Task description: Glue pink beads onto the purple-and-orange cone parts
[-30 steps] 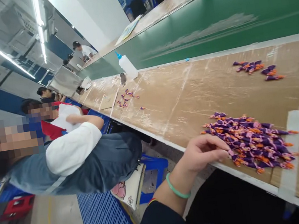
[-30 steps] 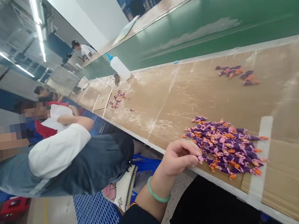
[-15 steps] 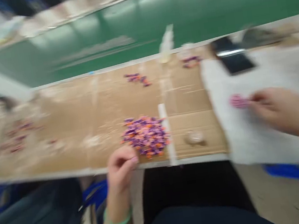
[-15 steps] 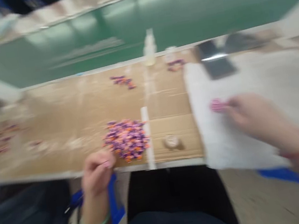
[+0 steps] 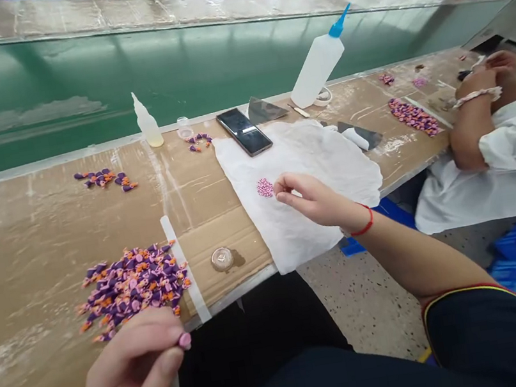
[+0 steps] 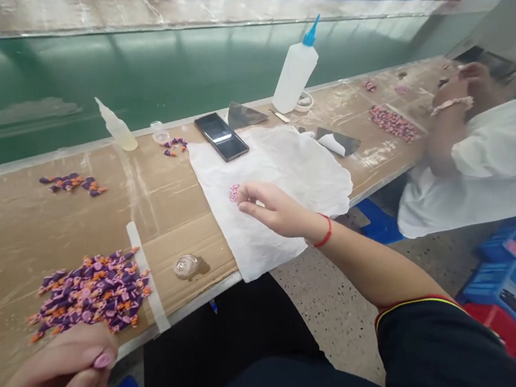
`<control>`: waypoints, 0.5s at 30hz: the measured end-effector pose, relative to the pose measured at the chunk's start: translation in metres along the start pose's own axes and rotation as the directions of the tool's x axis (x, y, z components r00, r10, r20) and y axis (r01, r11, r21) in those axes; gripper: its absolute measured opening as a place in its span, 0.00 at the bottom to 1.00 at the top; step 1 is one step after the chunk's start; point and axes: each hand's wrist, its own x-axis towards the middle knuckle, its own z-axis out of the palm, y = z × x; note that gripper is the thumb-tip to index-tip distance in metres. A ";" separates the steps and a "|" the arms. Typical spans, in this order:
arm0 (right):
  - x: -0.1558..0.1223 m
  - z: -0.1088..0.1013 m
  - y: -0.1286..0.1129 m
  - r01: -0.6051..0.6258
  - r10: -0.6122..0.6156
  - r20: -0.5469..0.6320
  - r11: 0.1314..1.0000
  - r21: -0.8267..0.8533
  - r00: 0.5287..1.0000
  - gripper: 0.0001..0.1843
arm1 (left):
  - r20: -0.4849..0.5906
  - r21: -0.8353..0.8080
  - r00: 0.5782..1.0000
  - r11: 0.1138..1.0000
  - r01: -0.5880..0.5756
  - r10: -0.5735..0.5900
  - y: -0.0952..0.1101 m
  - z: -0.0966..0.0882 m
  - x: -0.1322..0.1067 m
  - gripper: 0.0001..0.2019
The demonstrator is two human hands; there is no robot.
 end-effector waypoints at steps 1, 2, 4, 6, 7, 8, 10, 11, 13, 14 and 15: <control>0.000 -0.002 0.003 -0.022 0.021 -0.010 0.998 -0.061 1.000 0.11 | 0.041 0.007 0.999 0.999 -0.033 0.033 0.004 0.007 0.004 0.02; 0.001 -0.003 0.004 -0.040 0.038 -0.017 0.994 -0.103 0.999 0.11 | 0.076 0.006 0.996 0.999 -0.047 0.046 0.007 0.013 0.008 0.01; 0.000 -0.002 0.002 -0.046 0.046 -0.004 0.995 -0.088 0.999 0.11 | 0.125 0.008 0.992 1.000 -0.019 0.018 0.011 0.025 0.014 0.02; -0.003 0.002 -0.011 -0.017 0.016 0.042 1.000 0.021 0.999 0.11 | 0.171 0.042 0.985 0.999 0.026 -0.033 0.014 0.039 0.018 0.03; -0.006 0.006 -0.020 0.002 -0.007 0.059 0.997 0.078 0.998 0.11 | 0.184 0.054 0.981 0.997 0.050 -0.059 0.015 0.048 0.020 0.03; -0.009 0.010 -0.029 0.021 -0.029 0.068 0.992 0.125 0.997 0.10 | 0.196 0.053 0.977 0.996 0.071 -0.080 0.015 0.058 0.022 0.03; -0.014 0.020 -0.047 0.066 -0.080 0.065 0.979 0.195 0.995 0.09 | 0.209 0.015 0.968 0.991 0.136 -0.136 0.014 0.076 0.024 0.07; -0.016 0.025 -0.053 0.092 -0.106 0.054 0.970 0.224 0.993 0.08 | 0.217 -0.014 0.963 0.986 0.165 -0.158 0.013 0.085 0.025 0.11; -0.019 0.035 -0.062 0.134 -0.145 0.022 0.956 0.262 0.989 0.06 | 0.242 -0.069 0.956 0.980 0.187 -0.165 0.010 0.097 0.023 0.16; -0.019 0.038 -0.064 0.150 -0.156 0.001 0.950 0.273 0.988 0.06 | 0.250 -0.087 0.956 0.980 0.177 -0.151 0.008 0.100 0.022 0.17; -0.019 0.042 -0.066 0.158 -0.159 -0.019 0.948 0.276 0.987 0.06 | 0.250 -0.098 0.960 0.983 0.153 -0.125 0.007 0.102 0.019 0.17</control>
